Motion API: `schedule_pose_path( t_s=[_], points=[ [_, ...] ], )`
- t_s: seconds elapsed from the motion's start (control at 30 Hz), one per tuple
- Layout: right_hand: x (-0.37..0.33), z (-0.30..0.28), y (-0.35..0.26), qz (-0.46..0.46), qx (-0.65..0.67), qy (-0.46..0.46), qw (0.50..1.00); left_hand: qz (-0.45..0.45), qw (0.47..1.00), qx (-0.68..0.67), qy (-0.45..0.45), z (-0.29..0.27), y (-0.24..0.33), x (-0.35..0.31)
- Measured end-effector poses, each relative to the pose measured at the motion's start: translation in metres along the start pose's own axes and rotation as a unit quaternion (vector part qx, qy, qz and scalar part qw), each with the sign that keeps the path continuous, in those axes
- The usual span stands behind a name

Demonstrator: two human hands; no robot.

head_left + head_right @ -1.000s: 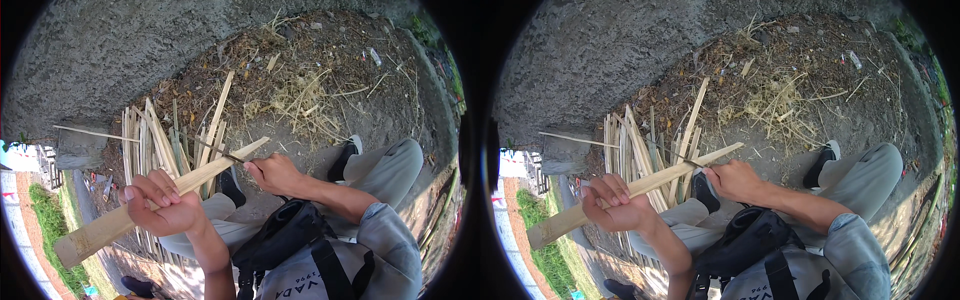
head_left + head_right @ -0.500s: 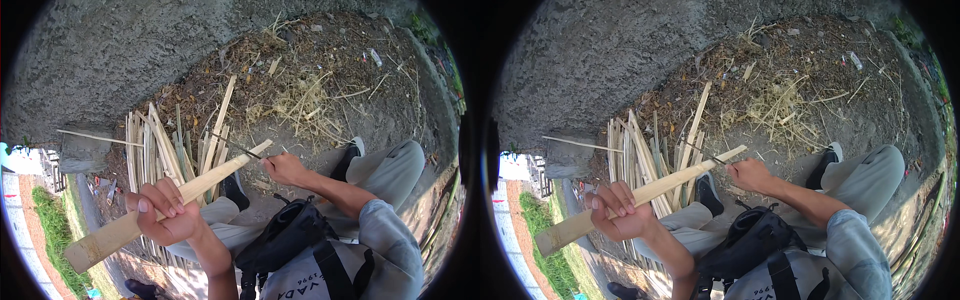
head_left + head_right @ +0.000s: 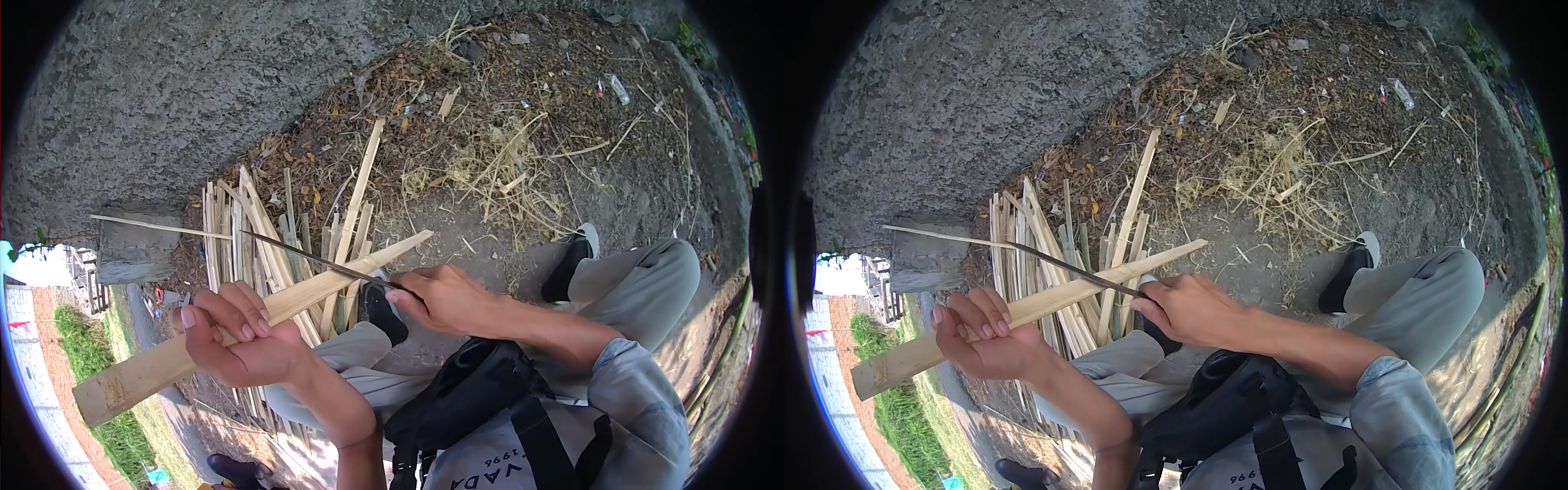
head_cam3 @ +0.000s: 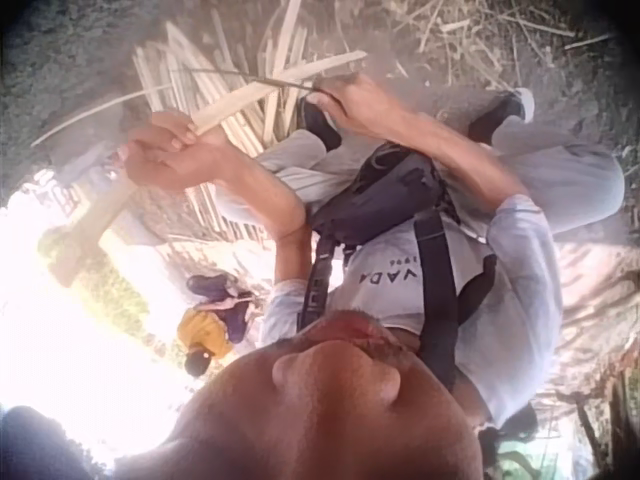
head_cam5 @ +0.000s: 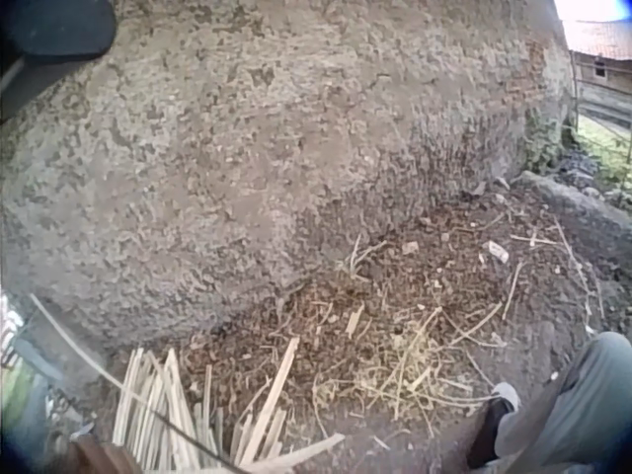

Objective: The person splits and shapes bamboo strips using a knife, shaving along their lengths and peeling off thin splinters by hand.

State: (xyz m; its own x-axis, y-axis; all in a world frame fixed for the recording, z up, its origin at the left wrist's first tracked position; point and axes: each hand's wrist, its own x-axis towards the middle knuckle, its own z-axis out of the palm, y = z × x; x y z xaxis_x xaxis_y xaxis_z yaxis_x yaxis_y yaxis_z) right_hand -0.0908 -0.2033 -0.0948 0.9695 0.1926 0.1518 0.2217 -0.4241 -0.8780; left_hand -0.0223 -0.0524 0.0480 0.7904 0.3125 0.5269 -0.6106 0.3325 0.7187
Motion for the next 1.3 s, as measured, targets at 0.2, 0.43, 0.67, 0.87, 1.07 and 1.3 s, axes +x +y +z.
schedule_pose_path(
  t_s=[0.2,0.43,0.67,0.87,1.07,1.3],
  points=[
    [0.005,0.009,0.011,0.115,0.019,-0.028,0.993,0.034,0.987,0.077,0.137,0.021,-0.013,0.014],
    [0.006,0.006,0.006,0.092,0.047,0.023,0.994,0.033,0.991,0.087,0.101,0.028,-0.017,0.012],
    [-0.002,0.003,0.001,0.061,0.052,0.042,0.996,0.031,0.998,0.023,0.046,0.03,-0.007,-0.001],
    [-0.003,0.0,-0.005,0.06,0.019,0.057,0.996,0.016,0.999,-0.027,0.005,0.02,-0.007,-0.014],
    [-0.002,0.009,0.009,0.091,0.004,0.078,0.993,0.027,0.999,-0.015,0.008,0.02,-0.002,-0.026],
    [-0.008,0.025,0.045,0.132,-0.027,0.057,0.989,0.031,0.997,-0.025,-0.059,0.017,-0.004,-0.033]
  ],
)
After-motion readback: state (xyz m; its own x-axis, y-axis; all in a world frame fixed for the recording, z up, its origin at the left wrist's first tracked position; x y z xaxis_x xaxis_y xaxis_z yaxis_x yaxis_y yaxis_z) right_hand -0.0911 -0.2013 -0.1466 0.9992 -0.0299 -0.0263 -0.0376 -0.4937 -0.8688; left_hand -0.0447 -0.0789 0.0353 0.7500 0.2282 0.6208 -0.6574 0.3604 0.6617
